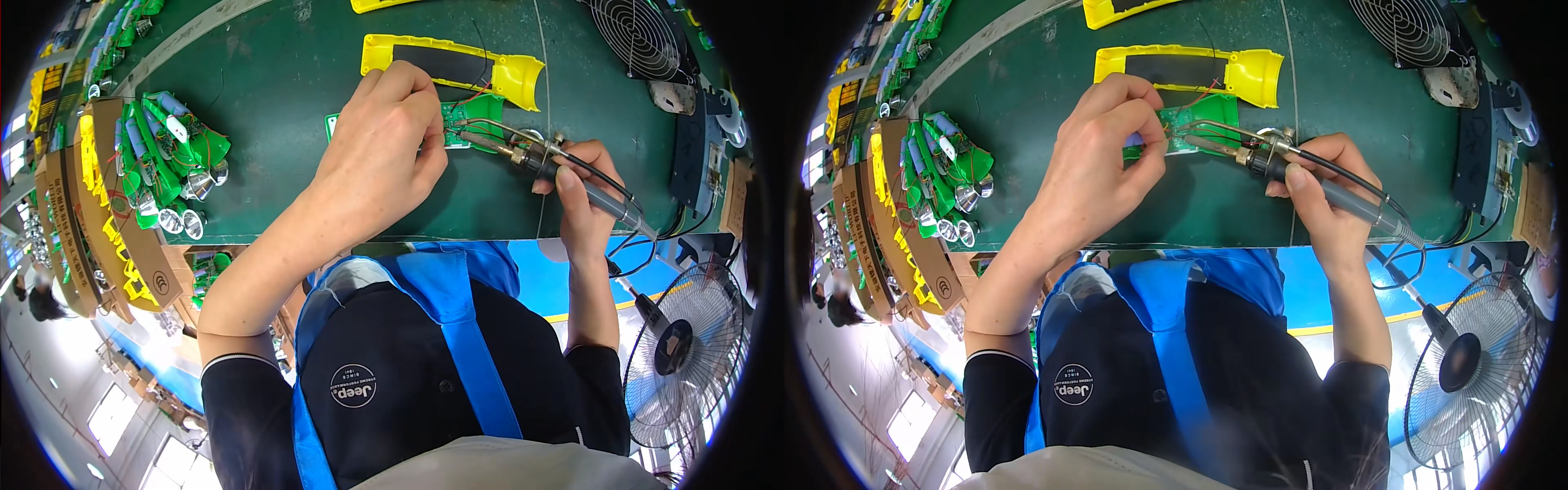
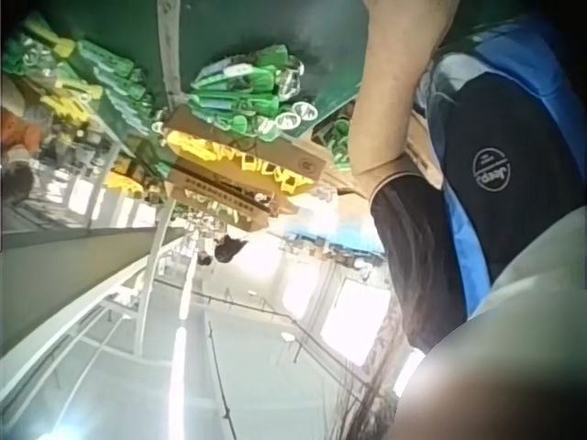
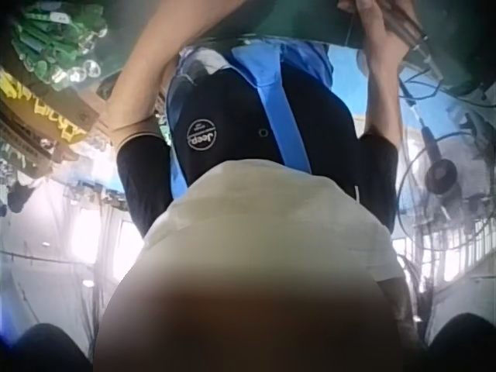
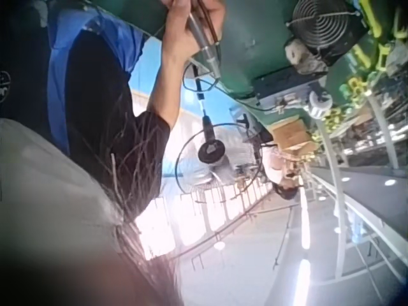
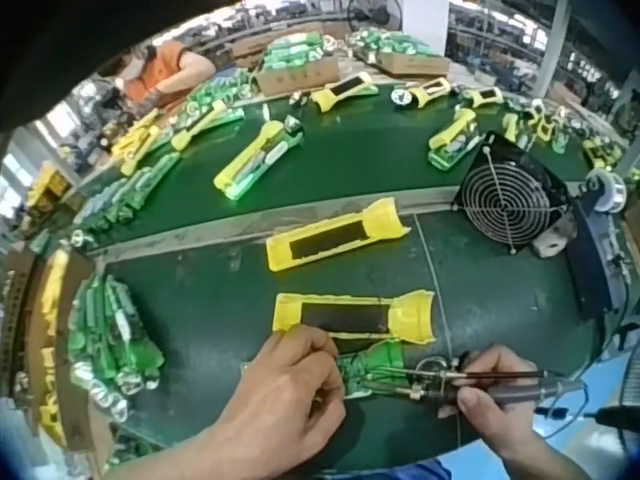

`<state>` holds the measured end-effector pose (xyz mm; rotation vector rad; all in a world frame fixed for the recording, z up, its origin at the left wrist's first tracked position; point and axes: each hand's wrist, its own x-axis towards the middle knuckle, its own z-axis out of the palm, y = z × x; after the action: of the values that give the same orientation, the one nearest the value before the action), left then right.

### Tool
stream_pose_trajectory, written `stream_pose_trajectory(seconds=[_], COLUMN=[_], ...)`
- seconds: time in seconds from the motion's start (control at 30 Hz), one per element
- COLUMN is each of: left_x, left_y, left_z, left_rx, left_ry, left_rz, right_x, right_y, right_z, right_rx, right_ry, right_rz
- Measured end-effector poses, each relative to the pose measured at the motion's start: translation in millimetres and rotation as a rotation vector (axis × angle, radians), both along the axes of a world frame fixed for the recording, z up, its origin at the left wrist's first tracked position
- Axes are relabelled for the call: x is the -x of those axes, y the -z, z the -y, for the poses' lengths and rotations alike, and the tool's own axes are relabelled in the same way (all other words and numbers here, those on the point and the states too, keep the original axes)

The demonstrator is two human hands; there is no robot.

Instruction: Soldering internal wiring and assembling portable solar-powered lights on an industrial assembly line.

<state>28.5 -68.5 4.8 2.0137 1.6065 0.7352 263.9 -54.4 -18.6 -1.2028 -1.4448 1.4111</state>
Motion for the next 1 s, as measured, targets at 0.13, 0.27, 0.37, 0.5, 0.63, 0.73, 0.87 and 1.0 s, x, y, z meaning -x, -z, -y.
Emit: stream_pose_trajectory(seconds=[0.13, 0.27, 0.37, 0.5, 0.63, 0.73, 0.87, 1.0], left_x=[0.0, -1.0, -1.2, -0.1, 0.5, 0.9, 1.3, 1.0], left_y=[0.2, -2.7, -3.8, -4.6, -5.6, -6.5, -7.5, -9.9], left_z=[-2.0, -3.7, -3.0, -3.8, -4.3, -4.7, -4.4, -3.6], left_rx=[0.007, 0.03, 0.048, 0.071, 0.073, 0.072, 0.082, 0.102], left_ry=[0.014, 0.027, 0.018, 0.029, 0.035, 0.043, 0.044, 0.033], left_rz=[-0.017, -0.016, -0.023, -0.021, -0.032, -0.034, -0.05, -0.042], right_x=[-2.2, -5.7, -4.4, -2.7, -3.6, -3.2, 1.7, 12.2], right_y=[0.8, 3.3, 4.7, 3.9, 5.7, 5.1, -0.1, -1.0], right_z=[-0.1, 0.8, -0.8, -0.1, -1.5, -4.7, -14.4, -29.9], right_rx=[-0.057, -0.052, -0.026, -0.028, -0.078, -0.136, -0.204, -0.315], right_ry=[-0.059, -0.034, 0.041, 0.054, 0.062, 0.083, 0.098, 0.069], right_rz=[0.046, 0.001, -0.116, -0.122, -0.198, -0.205, -0.116, -0.089])
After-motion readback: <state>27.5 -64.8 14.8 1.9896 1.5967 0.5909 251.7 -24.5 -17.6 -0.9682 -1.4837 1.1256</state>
